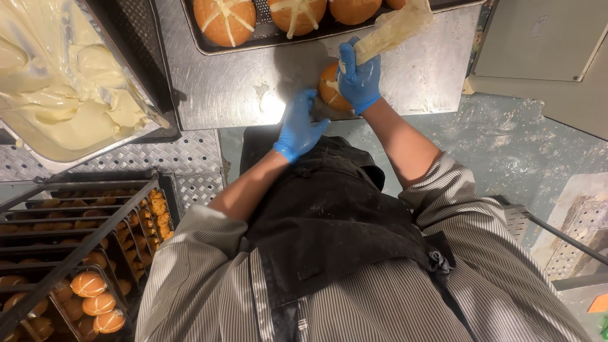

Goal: Filling pre-sliced bread rolls with cream using a piping bag and refilling the bag from a container.

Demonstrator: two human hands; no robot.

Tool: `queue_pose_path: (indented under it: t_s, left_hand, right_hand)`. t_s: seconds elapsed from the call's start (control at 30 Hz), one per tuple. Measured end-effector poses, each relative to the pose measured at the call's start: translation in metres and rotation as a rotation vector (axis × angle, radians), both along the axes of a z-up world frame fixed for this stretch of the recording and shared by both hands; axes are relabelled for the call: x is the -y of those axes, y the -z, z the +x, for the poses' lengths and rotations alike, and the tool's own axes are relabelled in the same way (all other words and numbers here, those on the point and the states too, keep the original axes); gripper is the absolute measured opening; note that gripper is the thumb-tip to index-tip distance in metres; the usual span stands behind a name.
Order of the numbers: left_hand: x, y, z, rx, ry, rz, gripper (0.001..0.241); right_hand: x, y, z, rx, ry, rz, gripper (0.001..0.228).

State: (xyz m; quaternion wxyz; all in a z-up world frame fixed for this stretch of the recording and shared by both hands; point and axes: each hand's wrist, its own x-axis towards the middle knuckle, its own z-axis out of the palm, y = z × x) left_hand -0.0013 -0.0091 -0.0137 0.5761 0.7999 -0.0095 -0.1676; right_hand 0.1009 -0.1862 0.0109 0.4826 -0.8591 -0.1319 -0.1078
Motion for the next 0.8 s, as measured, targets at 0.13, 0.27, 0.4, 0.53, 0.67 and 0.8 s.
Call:
queue_pose_path:
  t_s: [0.13,0.27,0.4,0.53,0.67,0.8]
  left_hand:
    - [0.015,0.016,-0.005,-0.331,-0.091,-0.444,0.080]
    - [0.032,0.015,0.013,-0.512,-0.305,-0.795,0.070]
    - [0.047,0.015,0.035,-0.738,-0.373,-0.701,0.051]
    - [0.084,0.074,0.036,-0.655,-0.319,-0.751,0.042]
    - [0.119,0.107,0.041,-0.336,-0.329,-0.519,0.037]
    - [0.133,0.109,0.056,-0.243,-0.353,-0.740,0.052]
  right_hand:
    - [-0.002,-0.030,0.001,-0.291,0.033,0.200,0.041]
    - [0.043,-0.020,-0.003,0.013,0.091,-0.193,0.016]
    - [0.150,0.041,-0.038,-0.069,0.218,0.420,0.017]
    - [0.154,-0.055,-0.062,-0.115,0.392,0.569,0.014]
    - [0.188,-0.071,-0.090,0.019,0.503,0.502,0.029]
    - [0.185,-0.094,-0.107,0.013,0.577,0.596,0.036]
